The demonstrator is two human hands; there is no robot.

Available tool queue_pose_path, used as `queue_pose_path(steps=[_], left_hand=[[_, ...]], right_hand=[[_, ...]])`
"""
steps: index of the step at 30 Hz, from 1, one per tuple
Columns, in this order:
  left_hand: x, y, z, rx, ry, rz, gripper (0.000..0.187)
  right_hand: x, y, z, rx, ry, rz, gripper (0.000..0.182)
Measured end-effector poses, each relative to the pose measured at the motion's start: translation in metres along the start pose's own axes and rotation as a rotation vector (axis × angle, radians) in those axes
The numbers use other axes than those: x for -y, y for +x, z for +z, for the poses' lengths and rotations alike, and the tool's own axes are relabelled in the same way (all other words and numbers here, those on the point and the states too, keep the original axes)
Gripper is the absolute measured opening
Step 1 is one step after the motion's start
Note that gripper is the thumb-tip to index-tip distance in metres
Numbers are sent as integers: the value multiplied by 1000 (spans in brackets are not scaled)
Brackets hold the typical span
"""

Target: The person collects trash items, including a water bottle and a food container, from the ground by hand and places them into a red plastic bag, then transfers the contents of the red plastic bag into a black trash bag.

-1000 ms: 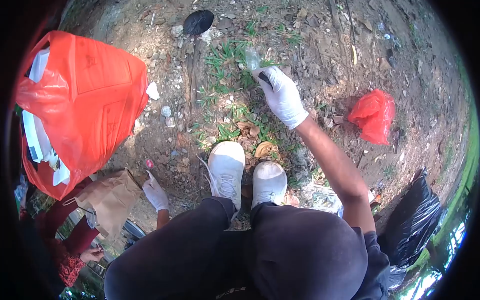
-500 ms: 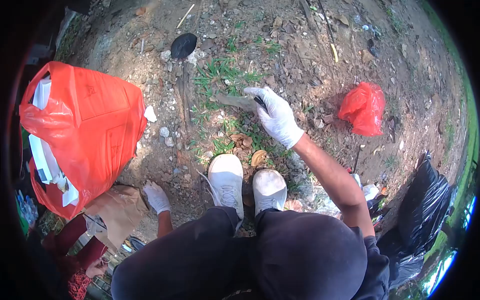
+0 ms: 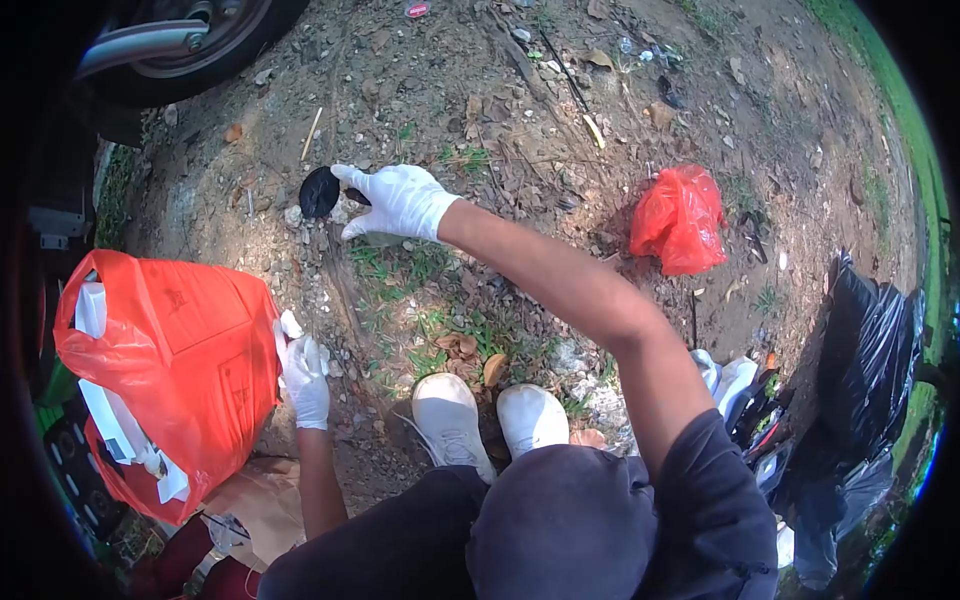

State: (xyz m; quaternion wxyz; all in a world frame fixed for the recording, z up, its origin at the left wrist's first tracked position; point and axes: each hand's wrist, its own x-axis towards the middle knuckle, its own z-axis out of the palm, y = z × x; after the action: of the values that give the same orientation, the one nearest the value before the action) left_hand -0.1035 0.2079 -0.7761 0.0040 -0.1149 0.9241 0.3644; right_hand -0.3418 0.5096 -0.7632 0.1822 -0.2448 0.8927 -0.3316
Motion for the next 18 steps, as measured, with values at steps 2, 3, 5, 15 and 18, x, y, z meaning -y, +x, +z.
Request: queue_pose_path(steps=[2, 3, 5, 15, 18], left_hand=[[19, 31, 7, 55, -98, -115, 28], [29, 48, 10, 78, -144, -174, 31], [44, 56, 15, 83, -283, -422, 34], [78, 39, 33, -134, 173, -136, 26], [-5, 44, 12, -134, 100, -134, 26]], right_hand=[[9, 46, 20, -61, -48, -75, 110], [12, 66, 30, -29, -57, -51, 116], [12, 86, 41, -37, -50, -25, 130], [-9, 62, 53, -315, 130, -78, 15], [-2, -9, 28, -482, 196, 55, 24]])
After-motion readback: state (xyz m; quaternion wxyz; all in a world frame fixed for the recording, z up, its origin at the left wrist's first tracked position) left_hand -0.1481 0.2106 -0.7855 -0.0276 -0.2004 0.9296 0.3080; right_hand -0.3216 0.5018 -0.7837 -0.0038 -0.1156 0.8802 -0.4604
